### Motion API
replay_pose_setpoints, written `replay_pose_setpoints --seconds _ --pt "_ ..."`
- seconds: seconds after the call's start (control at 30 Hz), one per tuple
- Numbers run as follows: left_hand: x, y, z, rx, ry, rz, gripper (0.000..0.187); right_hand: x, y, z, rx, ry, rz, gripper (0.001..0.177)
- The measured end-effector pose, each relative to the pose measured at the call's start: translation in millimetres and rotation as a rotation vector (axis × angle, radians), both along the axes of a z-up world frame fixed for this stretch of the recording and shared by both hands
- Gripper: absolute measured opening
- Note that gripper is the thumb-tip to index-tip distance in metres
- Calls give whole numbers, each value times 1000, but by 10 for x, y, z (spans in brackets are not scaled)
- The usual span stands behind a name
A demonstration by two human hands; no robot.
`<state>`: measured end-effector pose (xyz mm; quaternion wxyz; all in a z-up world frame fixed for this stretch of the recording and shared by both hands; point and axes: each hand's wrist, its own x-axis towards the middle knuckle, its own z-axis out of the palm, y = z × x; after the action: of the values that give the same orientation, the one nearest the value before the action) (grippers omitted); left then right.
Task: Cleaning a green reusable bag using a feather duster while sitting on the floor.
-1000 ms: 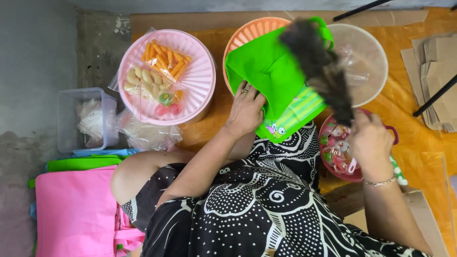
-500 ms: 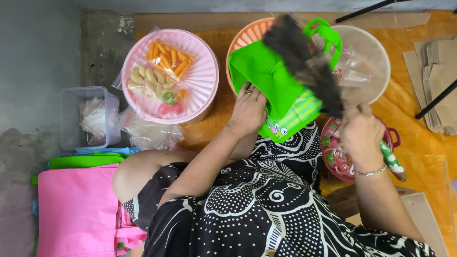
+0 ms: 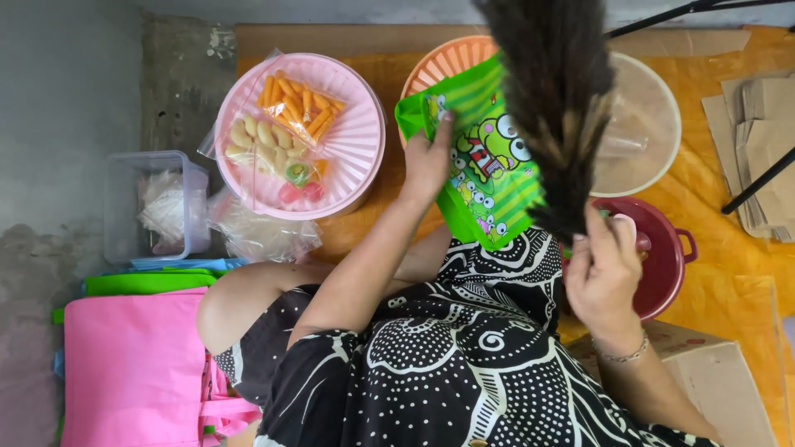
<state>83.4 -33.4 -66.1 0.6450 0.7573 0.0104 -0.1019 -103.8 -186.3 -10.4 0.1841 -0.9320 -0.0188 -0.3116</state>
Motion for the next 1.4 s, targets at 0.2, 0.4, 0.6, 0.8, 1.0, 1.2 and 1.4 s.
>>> replay_pose_setpoints --seconds 0.2,0.4,0.6,0.8,1.0,1.2,1.4 --pt "82 8 451 -647 453 171 54 116 -70 -220 -139 420 -187 32" --pt "-3 176 638 -706 520 132 57 111 -1463 -869 -125 277 -509 24" --pt "2 136 644 -693 509 130 59 97 -354 -326 -18 154 -151 32" --pt "-68 163 789 -725 518 143 57 255 -212 -222 346 185 -142 28" --pt "-223 270 1235 -632 497 1 61 456 -376 -438 694 191 -237 19" --pt "90 33 292 -1009 550 81 35 412 -194 28 669 67 -79 18" --pt "-100 -89 683 -1070 566 129 35 283 144 563 266 -111 200 71"
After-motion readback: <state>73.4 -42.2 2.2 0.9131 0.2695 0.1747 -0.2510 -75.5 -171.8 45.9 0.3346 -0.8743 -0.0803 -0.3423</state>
